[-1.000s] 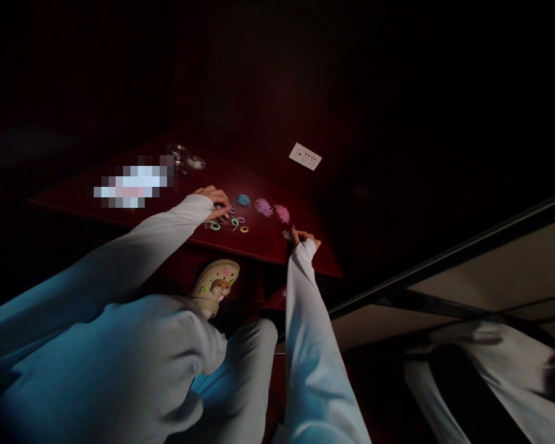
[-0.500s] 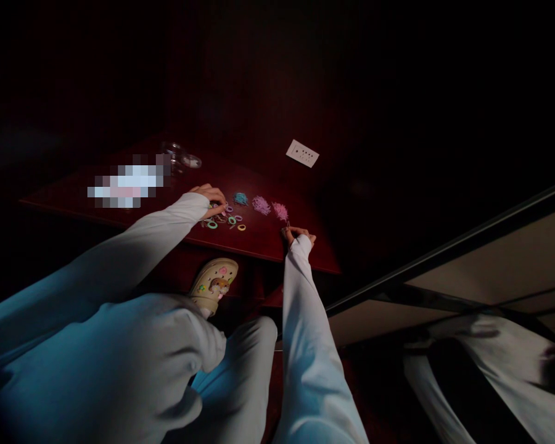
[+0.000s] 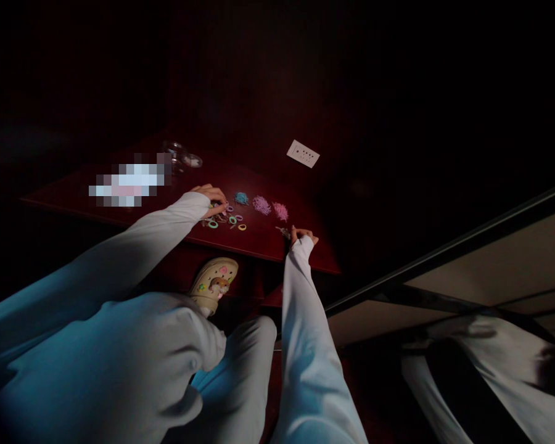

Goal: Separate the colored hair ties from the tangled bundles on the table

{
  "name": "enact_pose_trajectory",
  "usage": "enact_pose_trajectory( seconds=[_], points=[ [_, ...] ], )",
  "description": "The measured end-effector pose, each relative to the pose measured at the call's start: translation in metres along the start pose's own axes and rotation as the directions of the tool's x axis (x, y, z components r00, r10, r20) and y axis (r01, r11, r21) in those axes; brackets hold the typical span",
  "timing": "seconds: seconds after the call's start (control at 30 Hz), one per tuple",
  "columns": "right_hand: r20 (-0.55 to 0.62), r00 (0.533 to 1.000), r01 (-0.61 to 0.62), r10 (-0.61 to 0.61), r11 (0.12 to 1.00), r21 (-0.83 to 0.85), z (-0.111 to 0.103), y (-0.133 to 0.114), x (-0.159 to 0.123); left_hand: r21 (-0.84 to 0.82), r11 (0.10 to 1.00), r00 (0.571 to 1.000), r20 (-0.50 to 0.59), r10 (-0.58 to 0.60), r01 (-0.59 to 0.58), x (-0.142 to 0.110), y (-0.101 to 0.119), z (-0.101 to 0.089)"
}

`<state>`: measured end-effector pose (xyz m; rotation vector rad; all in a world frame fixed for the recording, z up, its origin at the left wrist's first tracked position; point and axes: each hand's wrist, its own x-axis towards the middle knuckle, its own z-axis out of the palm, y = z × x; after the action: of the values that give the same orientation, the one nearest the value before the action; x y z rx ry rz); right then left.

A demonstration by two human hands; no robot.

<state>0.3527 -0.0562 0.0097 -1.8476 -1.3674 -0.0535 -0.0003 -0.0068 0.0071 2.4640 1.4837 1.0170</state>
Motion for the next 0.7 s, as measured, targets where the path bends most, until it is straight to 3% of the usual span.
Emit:
enact_pose_trajectory(
  seconds=[0.17,0.33,0.4,0.57,0.7],
  points=[
    [0.018,0.998,0.055,-0.054,0.997,-0.048,0.0,-0.003,-0.002,0.005,1.0,1.0,-0.009,0.011,-0.011,0.001,-0.002,0.001],
    [0.175,0.94,0.319,-0.293,0.936,-0.147,0.006,-0.015,-0.013,0.019,0.999,0.999,-0.026,-0.027,0.027,0.0,0.001,0.003],
    [0.225,0.916,0.373,-0.333,0.912,-0.169,0.008,-0.018,-0.016,0.023,0.999,0.999,-0.03,-0.032,0.032,0.0,0.001,0.003],
    [0.216,0.935,0.323,-0.282,0.929,-0.182,0.007,-0.014,-0.015,0.006,1.0,1.0,0.009,0.001,-0.001,0.001,-0.002,0.0],
    [0.143,0.96,0.26,-0.241,0.955,-0.141,0.007,-0.01,-0.011,0.004,1.0,0.999,-0.032,-0.007,0.007,0.001,-0.002,0.005]
  ],
)
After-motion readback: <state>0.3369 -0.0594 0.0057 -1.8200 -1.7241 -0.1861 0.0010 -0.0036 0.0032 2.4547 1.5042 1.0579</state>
